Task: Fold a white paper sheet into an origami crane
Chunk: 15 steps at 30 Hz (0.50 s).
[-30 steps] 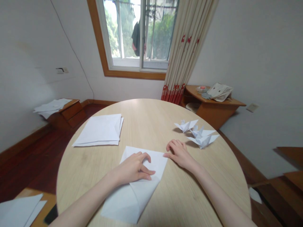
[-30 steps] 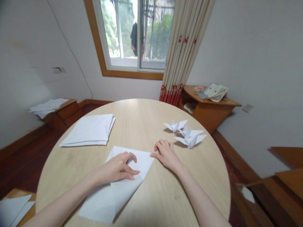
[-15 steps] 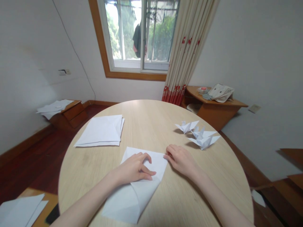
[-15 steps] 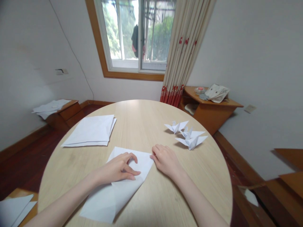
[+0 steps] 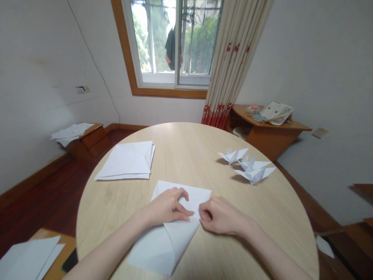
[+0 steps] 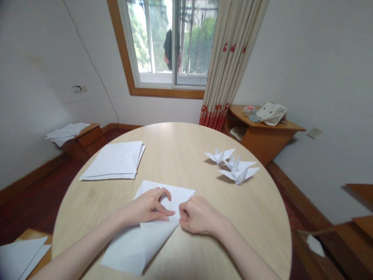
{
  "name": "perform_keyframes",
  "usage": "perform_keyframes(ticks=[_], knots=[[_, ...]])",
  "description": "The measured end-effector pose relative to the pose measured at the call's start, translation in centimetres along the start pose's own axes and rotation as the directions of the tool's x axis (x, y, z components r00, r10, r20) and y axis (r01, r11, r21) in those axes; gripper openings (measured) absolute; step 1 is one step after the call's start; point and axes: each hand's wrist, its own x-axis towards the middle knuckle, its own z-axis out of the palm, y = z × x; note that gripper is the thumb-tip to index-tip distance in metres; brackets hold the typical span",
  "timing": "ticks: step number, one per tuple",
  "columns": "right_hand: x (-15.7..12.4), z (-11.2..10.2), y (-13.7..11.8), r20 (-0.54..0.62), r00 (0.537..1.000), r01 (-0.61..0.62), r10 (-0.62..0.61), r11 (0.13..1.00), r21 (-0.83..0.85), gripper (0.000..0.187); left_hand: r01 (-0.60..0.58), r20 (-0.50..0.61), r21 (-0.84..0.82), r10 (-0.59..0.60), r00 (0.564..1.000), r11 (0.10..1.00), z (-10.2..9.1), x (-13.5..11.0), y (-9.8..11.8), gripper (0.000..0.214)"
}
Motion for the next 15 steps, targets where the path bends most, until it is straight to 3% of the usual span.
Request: perform_keyframes(ticks=[8,15], knots=[[0.05,0.29,-0.54,0.028,1.0,0.002,-0.001,0.999,-0.033,0.01,-0.016,-0.008,-0.001,0.016,1.0,1.0,0.17,-0.09,-0.24,0.024],[0.29,0.4,0.05,-0.019,1.0,-0.019,0.018,0.999,-0.049,0.01,-0.019,-0.004,-0.003,0.019,1.0,1.0,0.1,0.01,-0.15,0.019]])
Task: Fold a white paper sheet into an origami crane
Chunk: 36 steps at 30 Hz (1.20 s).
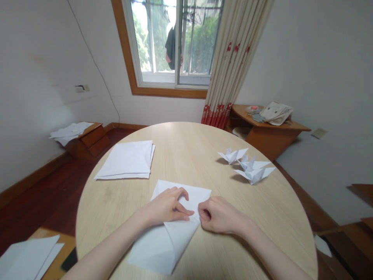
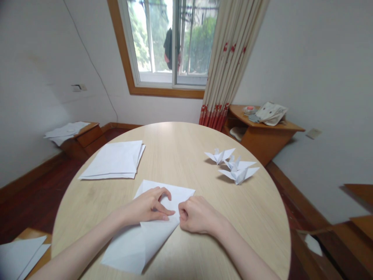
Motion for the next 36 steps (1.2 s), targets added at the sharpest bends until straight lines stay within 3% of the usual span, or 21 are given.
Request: perform_keyframes(ticks=[15,26,36], knots=[[0.8,-0.3,3.0,-0.095,0.987,-0.126,0.129,0.991,0.044,0.012,0.028,0.017,-0.014,-0.028,0.999,1.0,-0.4,-0.1,0.6,0.021],[1.3,-0.7,5.4,-0.192,0.949,-0.241,0.251,0.968,0.071,0.011,0.031,0.017,-0.013,-0.031,0.999,0.999,-0.4,0.0,0.6,0.018],[1.8,-0.5,6.3,-0.231,0.932,-0.269,0.279,0.96,0.077,0.012,0.04,0.022,0.0,-0.04,0.999,0.999,-0.5,0.0,0.7,0.017]])
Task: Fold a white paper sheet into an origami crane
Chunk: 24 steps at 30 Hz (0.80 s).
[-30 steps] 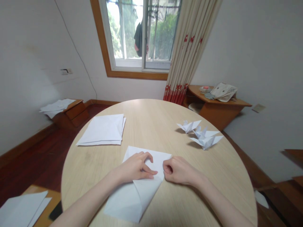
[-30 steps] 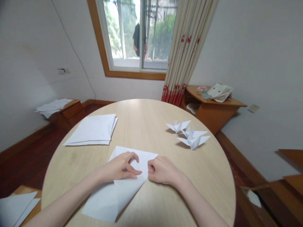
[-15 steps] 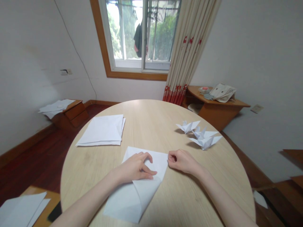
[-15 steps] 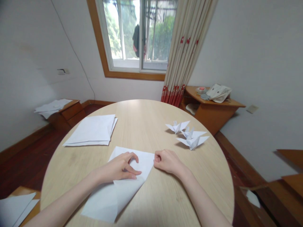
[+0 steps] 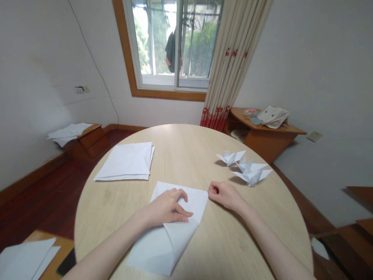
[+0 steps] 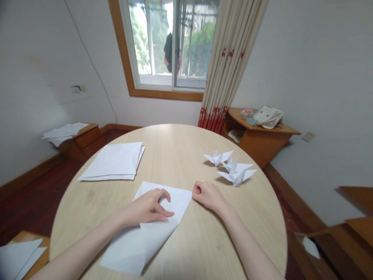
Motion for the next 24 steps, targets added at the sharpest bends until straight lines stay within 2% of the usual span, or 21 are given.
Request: perform_keyframes(ticks=[7,16,24], knots=[[-0.2,0.2,-0.1,-0.034,0.999,0.017,-0.017,1.0,0.002,0.014,0.021,-0.025,-0.033,-0.022,0.999,0.999,0.2,-0.2,-0.2,0.019],[-0.7,0.9,-1.2,-0.074,0.985,0.161,-0.154,0.983,0.09,0.017,0.023,-0.055,-0.095,-0.029,0.998,0.995,0.1,-0.4,0.1,0.023],[-0.6,1.0,-1.1,-0.139,0.963,0.248,-0.23,0.96,0.131,0.017,0.104,-0.071,-0.133,-0.115,0.991,0.986,-0.2,-0.4,1.0,0.036]])
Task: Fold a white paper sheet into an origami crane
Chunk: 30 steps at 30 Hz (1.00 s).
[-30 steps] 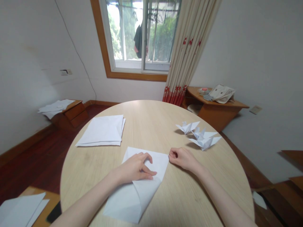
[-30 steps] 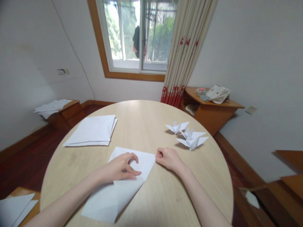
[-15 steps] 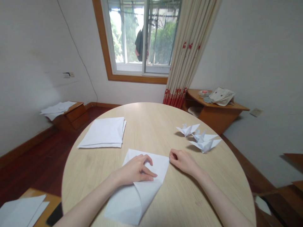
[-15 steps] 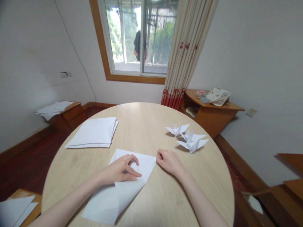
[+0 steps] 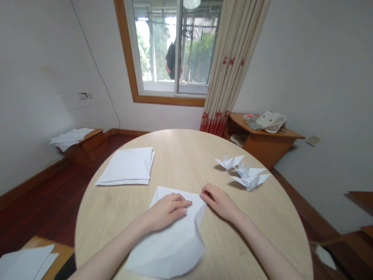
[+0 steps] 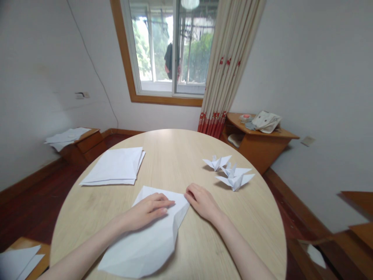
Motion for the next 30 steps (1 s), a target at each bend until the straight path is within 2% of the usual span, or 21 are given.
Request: perform_keyframes(ticks=[5,10,13,19,23,30], knots=[[0.1,0.1,0.1,-0.013,0.997,0.07,-0.07,0.996,0.053,0.015,0.011,-0.007,0.042,-0.011,1.0,0.999,0.3,0.0,-0.2,0.042],[0.1,0.3,0.2,0.024,0.994,0.103,-0.108,0.984,0.145,0.014,0.033,0.0,0.121,-0.033,0.999,0.992,0.8,0.1,0.0,0.071],[0.0,0.3,0.3,0.043,0.992,0.11,-0.118,0.981,0.161,0.013,0.033,-0.008,0.16,-0.032,0.999,0.987,1.1,0.1,0.0,0.08],[0.0,0.2,0.1,0.071,0.988,0.123,-0.134,0.982,0.14,0.013,0.031,-0.005,0.182,-0.03,1.0,0.983,1.2,0.2,0.0,0.082],[-0.1,0.0,-0.3,0.11,0.985,0.126,-0.133,0.99,0.067,0.013,0.026,-0.022,0.21,-0.022,1.0,0.977,1.2,0.3,-0.3,0.083],[-0.1,-0.3,-0.4,0.135,0.985,0.113,-0.111,0.994,-0.005,0.027,0.03,-0.074,0.289,-0.009,0.997,0.957,0.9,0.3,-0.7,0.078]])
